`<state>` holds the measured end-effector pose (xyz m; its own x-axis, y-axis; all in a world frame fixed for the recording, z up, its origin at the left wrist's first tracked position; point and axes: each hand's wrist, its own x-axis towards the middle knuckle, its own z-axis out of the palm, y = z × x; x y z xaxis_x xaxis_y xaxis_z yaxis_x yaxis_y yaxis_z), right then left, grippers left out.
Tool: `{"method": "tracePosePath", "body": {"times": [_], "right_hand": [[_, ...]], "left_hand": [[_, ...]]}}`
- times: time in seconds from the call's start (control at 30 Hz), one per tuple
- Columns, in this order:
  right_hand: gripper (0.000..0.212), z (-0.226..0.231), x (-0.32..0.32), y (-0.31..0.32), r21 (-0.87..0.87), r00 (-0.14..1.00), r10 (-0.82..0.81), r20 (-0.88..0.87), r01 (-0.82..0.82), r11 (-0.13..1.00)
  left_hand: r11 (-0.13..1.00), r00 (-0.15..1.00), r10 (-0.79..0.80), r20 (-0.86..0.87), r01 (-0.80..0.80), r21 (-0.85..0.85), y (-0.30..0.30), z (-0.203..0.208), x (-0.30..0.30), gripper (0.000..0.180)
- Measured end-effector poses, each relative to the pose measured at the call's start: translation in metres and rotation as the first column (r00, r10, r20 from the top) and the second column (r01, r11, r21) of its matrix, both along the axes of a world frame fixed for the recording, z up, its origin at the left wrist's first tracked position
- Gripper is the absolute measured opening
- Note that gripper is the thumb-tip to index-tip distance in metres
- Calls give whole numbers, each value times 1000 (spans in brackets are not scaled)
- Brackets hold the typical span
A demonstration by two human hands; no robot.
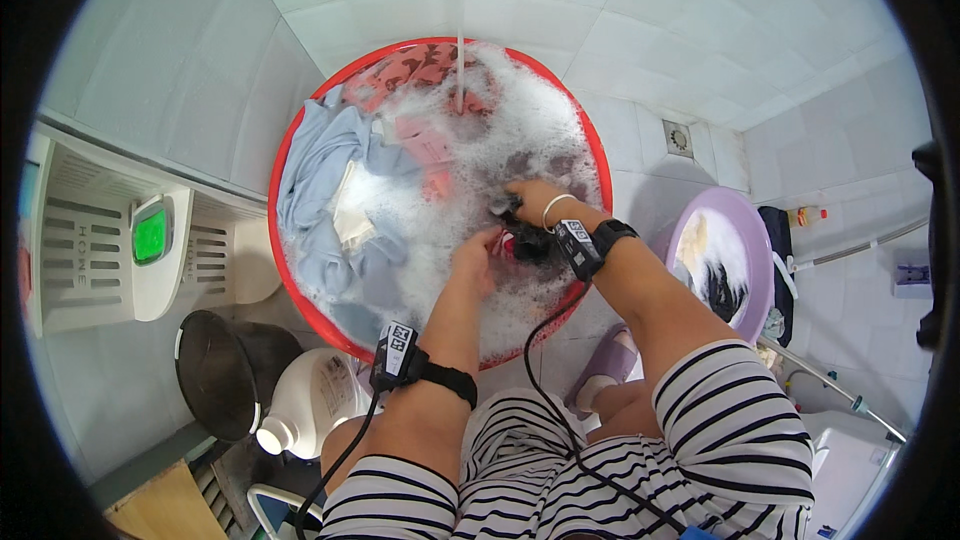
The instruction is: The person hand-washes clothes in two basins filled with soapy water. They scrub and rinse several garments, including a black item, a pink item, and a light-colored item, then place them on the toilet tank.
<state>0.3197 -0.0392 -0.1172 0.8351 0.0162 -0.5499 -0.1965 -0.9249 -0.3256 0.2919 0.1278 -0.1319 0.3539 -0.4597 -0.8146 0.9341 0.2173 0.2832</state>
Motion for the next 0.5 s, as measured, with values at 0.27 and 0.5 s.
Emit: {"method": "tracePosePath", "body": {"times": [0.27, 0.5], "right_hand": [[33, 74, -25, 13, 509, 934, -349, 80, 263, 820], [32, 160, -68, 59, 362, 800, 97, 592, -371, 855]], "left_hand": [[889, 961, 278, 1, -256, -379, 14, 59, 29, 56], [898, 994, 91, 67, -53, -437, 3, 77, 35, 58]]}}
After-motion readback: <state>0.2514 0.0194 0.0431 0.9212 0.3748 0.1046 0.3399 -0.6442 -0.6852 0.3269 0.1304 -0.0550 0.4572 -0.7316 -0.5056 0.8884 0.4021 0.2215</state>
